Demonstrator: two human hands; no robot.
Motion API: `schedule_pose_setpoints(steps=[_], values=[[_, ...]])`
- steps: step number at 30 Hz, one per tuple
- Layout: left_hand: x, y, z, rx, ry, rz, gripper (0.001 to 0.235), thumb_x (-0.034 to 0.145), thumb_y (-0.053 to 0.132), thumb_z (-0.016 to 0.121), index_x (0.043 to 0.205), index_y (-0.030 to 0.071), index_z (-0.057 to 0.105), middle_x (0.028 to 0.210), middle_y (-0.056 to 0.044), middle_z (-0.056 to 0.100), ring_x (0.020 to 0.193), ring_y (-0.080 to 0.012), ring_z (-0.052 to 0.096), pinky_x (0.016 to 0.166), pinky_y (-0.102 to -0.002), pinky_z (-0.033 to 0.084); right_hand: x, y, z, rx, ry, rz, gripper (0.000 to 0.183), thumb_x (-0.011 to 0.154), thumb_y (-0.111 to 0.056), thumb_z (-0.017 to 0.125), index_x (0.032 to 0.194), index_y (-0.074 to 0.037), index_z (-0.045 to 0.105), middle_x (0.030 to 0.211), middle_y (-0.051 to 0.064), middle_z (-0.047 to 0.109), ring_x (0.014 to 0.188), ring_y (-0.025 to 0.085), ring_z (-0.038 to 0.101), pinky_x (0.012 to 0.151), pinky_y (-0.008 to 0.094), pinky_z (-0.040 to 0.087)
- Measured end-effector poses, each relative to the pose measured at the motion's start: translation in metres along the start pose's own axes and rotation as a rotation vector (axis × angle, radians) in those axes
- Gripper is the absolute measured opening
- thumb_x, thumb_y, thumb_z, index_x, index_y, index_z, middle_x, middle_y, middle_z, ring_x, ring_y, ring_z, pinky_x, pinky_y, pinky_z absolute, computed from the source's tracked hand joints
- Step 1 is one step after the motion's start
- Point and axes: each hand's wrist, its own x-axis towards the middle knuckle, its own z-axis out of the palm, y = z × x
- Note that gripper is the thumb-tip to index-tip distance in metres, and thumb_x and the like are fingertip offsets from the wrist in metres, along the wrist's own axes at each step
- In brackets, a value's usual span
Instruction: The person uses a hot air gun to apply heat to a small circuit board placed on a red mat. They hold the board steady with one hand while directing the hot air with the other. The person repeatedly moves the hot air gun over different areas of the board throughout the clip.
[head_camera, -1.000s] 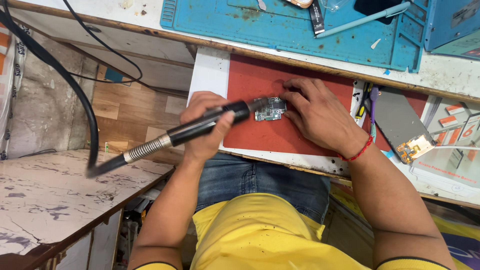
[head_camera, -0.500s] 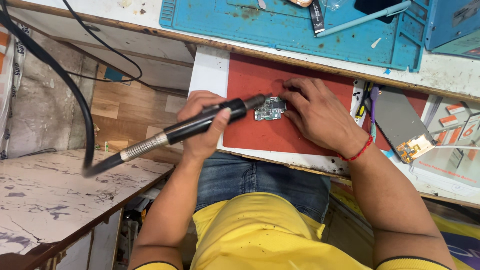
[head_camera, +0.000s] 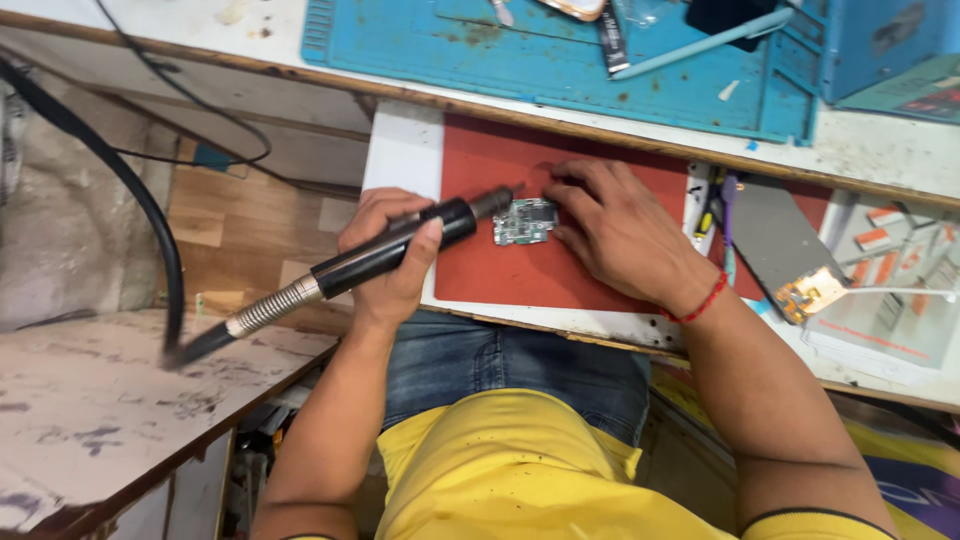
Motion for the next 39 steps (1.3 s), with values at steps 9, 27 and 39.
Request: schedule_pose_setpoints(steps=[9,27,39], values=[[0.001,0.001,0.000,-0.052,-0.066,0.020,0.025,0.093,0.027,0.075,0.097,0.003,0.070,0.096,-0.011,0.072,0.099,-0.0239,0.067,0.093,-0.038,0.055,-0.001,0.001,0.000,0.089,0.006,-0.012,0.047,0.085,-0.015,0.077,0.127,0.000,0.062,0.135,0.017,0.057,0.122,0.040,0.054,0.102,0.047,0.049],[-0.005,-0.007,0.000,-0.083,-0.002,-0.060,0.029,0.094,0.029,0.074,0.098,0.000,0.070,0.100,-0.011,0.070,0.094,-0.0186,0.067,0.088,-0.032,0.055,-0.009,0.002,-0.001,0.548,0.112,0.220,0.047,0.096,-0.021,0.070,0.138,-0.004,0.055,0.130,0.014,0.063,0.115,0.025,0.069,0.095,0.036,0.060],[0.002,0.003,-0.002,-0.143,-0.021,-0.026,0.021,0.093,0.018,0.073,0.102,0.000,0.068,0.101,-0.013,0.070,0.099,-0.0236,0.066,0.093,-0.035,0.054,-0.022,0.023,-0.003,1.828,0.623,0.078,0.087,0.098,-0.070,0.043,0.162,-0.015,0.027,0.150,0.019,0.056,0.115,0.029,0.068,0.085,0.041,0.063]])
